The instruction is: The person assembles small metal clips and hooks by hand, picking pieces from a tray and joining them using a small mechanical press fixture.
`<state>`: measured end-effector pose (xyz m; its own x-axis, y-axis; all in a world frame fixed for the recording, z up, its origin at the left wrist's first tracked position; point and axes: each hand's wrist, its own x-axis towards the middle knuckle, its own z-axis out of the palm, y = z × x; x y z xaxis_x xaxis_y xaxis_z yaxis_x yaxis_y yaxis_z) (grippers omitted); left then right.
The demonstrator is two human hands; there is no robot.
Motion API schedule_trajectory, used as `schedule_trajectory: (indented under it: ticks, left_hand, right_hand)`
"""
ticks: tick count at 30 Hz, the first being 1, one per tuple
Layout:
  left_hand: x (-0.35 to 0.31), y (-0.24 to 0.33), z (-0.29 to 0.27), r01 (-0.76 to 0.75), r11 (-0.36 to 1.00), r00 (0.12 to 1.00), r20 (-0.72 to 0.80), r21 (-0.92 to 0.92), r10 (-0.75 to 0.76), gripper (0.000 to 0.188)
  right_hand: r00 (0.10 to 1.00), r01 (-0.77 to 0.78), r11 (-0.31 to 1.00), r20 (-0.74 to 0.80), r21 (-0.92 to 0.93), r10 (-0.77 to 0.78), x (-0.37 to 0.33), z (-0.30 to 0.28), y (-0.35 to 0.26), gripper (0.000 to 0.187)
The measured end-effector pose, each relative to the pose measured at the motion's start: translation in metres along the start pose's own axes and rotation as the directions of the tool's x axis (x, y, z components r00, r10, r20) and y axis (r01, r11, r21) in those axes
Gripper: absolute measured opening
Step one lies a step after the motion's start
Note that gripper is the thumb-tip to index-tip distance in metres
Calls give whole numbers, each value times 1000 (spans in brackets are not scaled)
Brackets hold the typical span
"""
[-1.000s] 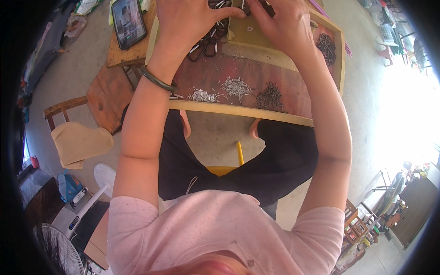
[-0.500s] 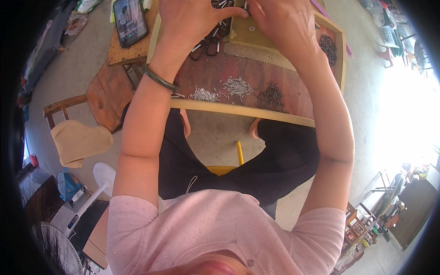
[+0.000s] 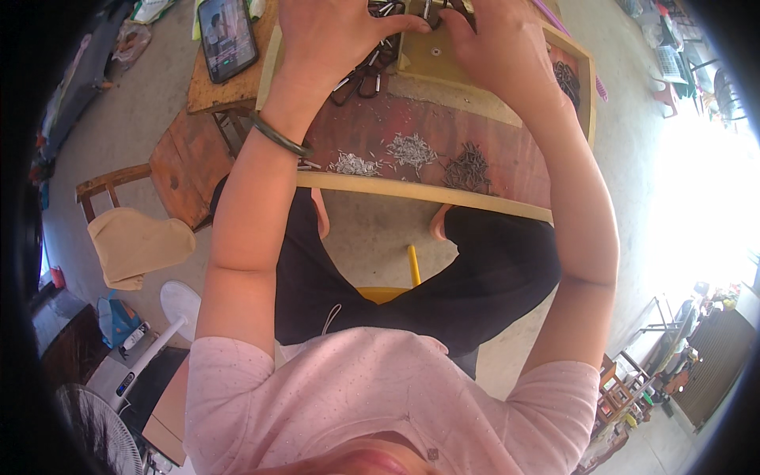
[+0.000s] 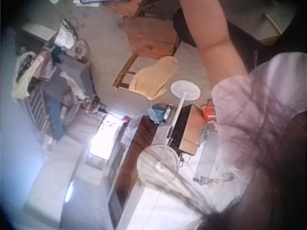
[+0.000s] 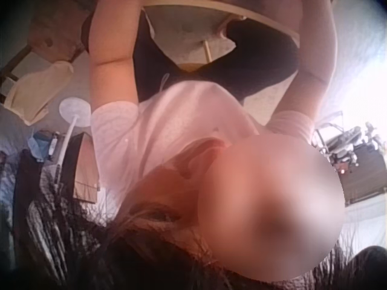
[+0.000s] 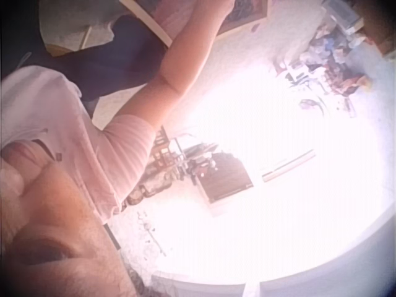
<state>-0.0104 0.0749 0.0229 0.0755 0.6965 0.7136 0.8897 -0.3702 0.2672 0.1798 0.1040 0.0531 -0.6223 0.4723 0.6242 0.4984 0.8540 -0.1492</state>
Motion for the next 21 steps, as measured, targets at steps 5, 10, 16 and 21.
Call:
schedule_trajectory:
  ticks: [5,10,16,21]
  left_hand:
    - [0,-1,2,-10,1000,1000,-17,-2,10,56]
    - [1,1,0,8,1000,1000,14,-20,-8,57]
    - [-1,-2,3,-13,998,998,-54,54,16,55]
    - [-1,0,0,4,1000,1000,-6,-25,-4,58]
  right_hand:
    - [898,-437,882,144,179,416,4,0,0,30]
    - [868,-488,854,201,178,454,7,0,8,30]
    - [821,-547,817,302,181,483,8,0,20,25]
    - [886,-453,873,201,182,418,7,4,10,23]
